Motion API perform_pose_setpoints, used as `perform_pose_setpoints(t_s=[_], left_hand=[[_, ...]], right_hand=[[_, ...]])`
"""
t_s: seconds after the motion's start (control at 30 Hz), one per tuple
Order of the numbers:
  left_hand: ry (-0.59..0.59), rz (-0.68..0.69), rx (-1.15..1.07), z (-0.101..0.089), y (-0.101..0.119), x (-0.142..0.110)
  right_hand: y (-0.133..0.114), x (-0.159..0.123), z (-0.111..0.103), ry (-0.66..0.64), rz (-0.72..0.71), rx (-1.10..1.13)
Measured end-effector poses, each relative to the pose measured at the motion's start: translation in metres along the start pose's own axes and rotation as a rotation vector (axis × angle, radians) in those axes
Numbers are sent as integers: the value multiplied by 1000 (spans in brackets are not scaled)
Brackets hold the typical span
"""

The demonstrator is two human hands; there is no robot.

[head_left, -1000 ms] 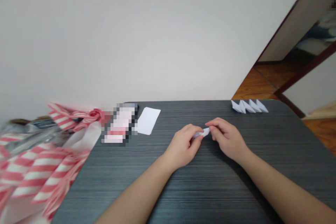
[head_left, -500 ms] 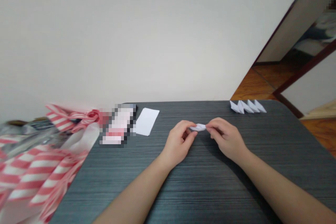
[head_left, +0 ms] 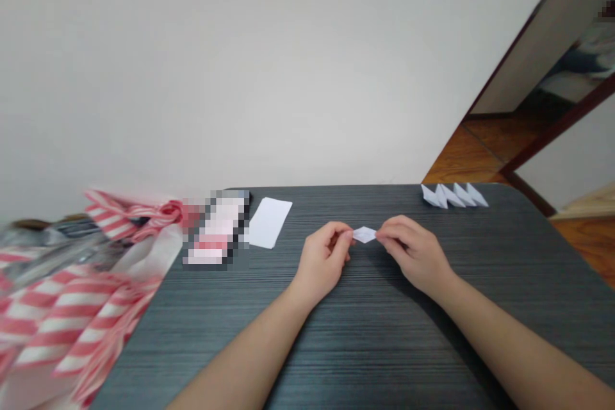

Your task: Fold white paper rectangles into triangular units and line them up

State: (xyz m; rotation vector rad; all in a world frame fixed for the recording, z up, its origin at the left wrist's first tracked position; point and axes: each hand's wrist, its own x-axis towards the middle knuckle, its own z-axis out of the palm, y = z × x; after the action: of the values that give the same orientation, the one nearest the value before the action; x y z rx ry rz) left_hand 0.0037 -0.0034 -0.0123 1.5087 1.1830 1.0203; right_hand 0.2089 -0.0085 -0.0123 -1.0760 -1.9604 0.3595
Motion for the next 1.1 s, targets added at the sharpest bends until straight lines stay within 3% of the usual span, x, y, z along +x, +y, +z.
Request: perform_pose_setpoints(t_s=[0.9,1.1], left_hand=[[35,-38,3,1,2,4],[35,-67,-41,3,3,8]], right_hand=[[1,2,-2,-69,-14,6],[2,7,-11,-6,1,-23]])
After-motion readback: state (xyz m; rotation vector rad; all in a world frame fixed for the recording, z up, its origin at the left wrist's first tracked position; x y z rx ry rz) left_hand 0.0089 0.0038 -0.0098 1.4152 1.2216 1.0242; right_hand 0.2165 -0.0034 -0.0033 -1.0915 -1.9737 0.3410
